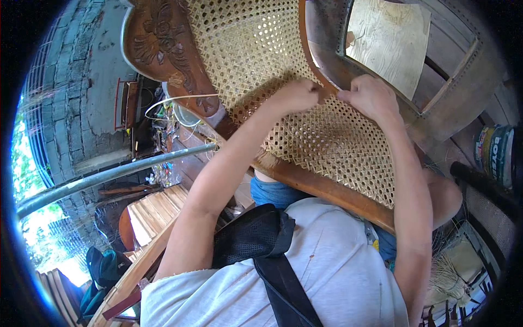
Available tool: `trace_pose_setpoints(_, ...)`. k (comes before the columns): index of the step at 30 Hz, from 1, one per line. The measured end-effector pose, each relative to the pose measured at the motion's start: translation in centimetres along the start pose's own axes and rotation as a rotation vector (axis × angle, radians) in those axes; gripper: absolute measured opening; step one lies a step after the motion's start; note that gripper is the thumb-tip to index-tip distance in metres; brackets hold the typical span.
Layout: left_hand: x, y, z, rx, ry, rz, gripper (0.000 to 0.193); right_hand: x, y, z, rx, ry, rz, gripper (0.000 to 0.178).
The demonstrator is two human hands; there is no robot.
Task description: Weaving or repairing the cane/rattan seat of a wooden chair.
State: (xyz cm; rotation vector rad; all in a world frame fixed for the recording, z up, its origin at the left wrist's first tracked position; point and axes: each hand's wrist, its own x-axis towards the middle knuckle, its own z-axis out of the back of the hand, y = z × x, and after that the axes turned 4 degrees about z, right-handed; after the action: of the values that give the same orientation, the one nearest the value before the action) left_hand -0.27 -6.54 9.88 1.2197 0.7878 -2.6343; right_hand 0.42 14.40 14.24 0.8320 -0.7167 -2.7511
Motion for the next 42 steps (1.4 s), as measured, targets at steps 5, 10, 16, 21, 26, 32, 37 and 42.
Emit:
trace_pose_setpoints(5, -1.2, 0.4, 0.4, -0.125, -0.103, -0.073, 0.032, 1.5, 0.9, -2.2, 0.205, 0.112, -0.098, 0.035)
trace_pose_setpoints(10, -1.7, 1.7, 0.1, 0.258, -0.398, -0.287, 0.027, 2.8, 1.8, -5.8, 0.028, 0.132, 0.062, 0.028)
trace_pose_setpoints(16, -1.6, 1.8, 0.7, 0.283, -0.364, -0.234, 0.022, 4.3, 3.5, -6.2, -0.035, 0.140, 0.123, 0.033)
trace_pose_setpoints(21, -2.0, 1.6, 0.8, 0.377, -0.278, -0.194, 0.023, 4.2, 3.9, -7.2, 0.014, 0.066, 0.120, 0.031)
trace_pose_setpoints(26, -2.2, 0.4, -0.6, 0.538, -0.293, -0.126, 0.024, 4.3, 3.2, -5.3, 0.032, 0.157, 0.055, 0.028)
trace_pose_setpoints(32, -2.6, 0.1, -0.7, 0.606, -0.240, -0.136, 0.029, 3.8, 1.1, -6.3, 0.009, 0.037, 0.036, 0.027)
trace_pose_setpoints(37, -4.7, 0.6, -0.9, 0.244, -0.389, -0.373, 0.032, 2.0, -2.9, -4.8, -0.081, -0.041, 0.017, 0.040)
trace_pose_setpoints(42, -4.5, 3.2, -1.9, 0.495, -0.668, -0.505, 0.025, 2.5, -3.5, -8.6, 0.820, 0.078, 0.062, 0.042)
